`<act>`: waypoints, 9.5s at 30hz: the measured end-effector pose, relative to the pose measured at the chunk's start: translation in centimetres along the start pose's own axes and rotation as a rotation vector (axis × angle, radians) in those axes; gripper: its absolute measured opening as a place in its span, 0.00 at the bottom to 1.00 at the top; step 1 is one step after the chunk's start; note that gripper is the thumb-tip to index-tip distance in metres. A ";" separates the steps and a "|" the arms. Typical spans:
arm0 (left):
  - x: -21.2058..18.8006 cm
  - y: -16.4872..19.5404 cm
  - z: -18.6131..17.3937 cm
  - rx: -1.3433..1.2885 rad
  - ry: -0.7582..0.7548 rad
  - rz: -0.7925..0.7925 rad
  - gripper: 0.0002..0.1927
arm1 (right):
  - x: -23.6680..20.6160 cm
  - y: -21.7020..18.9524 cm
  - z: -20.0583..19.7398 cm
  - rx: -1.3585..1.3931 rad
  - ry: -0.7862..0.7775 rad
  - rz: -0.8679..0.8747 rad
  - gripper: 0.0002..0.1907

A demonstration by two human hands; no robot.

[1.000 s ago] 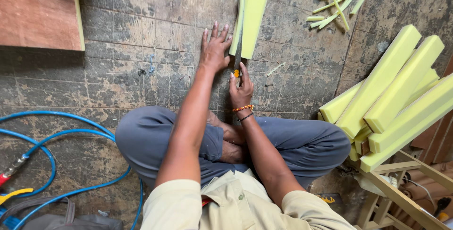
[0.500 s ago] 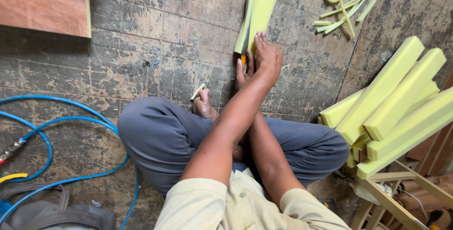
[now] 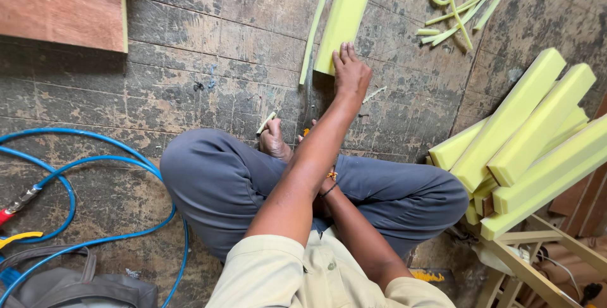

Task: The person sits cross-legged on the workshop floor and cuts long yellow foam strips into narrower pieces using a long knife, drawing the blade through the foam by hand. They reposition each foam strip on the floor and set cut pieces aside, working through several strips one at a time.

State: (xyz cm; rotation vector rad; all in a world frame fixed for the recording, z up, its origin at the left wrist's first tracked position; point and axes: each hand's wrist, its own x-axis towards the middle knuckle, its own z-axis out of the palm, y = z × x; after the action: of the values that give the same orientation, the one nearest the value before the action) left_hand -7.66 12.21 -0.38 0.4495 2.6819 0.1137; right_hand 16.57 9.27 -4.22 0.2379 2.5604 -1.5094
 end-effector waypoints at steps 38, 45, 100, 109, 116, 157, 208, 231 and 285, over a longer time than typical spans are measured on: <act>-1.1 -8.2 4.3 -0.234 0.185 -0.318 0.25 | 16.6 2.1 -0.4 0.068 -0.311 -0.026 0.17; -0.4 -8.1 4.9 -0.260 0.174 -0.331 0.23 | 17.4 2.7 -0.3 0.054 -0.324 -0.017 0.13; -12.5 -22.9 -10.0 -1.281 0.308 -0.079 0.50 | 11.8 1.7 -6.6 -0.497 -0.002 -0.287 0.11; -16.4 -27.2 -13.8 -1.332 0.615 0.150 0.44 | 23.8 0.5 -4.8 -0.502 0.216 -0.044 0.06; -15.1 -26.3 -14.0 -1.366 0.626 0.105 0.44 | 23.8 2.7 -11.3 -0.453 0.380 -0.222 0.06; -12.9 -12.4 -4.0 -0.249 -0.195 0.407 0.45 | -5.8 2.1 -43.6 0.566 0.952 0.204 0.27; 0.7 -36.9 -13.9 -0.904 1.010 -0.604 0.23 | 13.9 1.4 -9.0 -0.378 0.317 0.339 0.20; -15.7 -8.7 -1.5 -2.343 0.683 -0.735 0.15 | 11.0 -1.7 -13.5 0.610 0.558 0.323 0.09; -11.3 -0.4 10.8 0.045 -0.397 0.271 0.29 | 43.4 -4.6 -7.6 -0.406 0.477 -0.171 0.24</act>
State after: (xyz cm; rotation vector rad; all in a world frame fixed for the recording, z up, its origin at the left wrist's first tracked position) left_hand 6.46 8.28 -5.83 0.7623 2.2291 0.0366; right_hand -27.17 16.14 -6.06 0.3693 3.2677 -1.0298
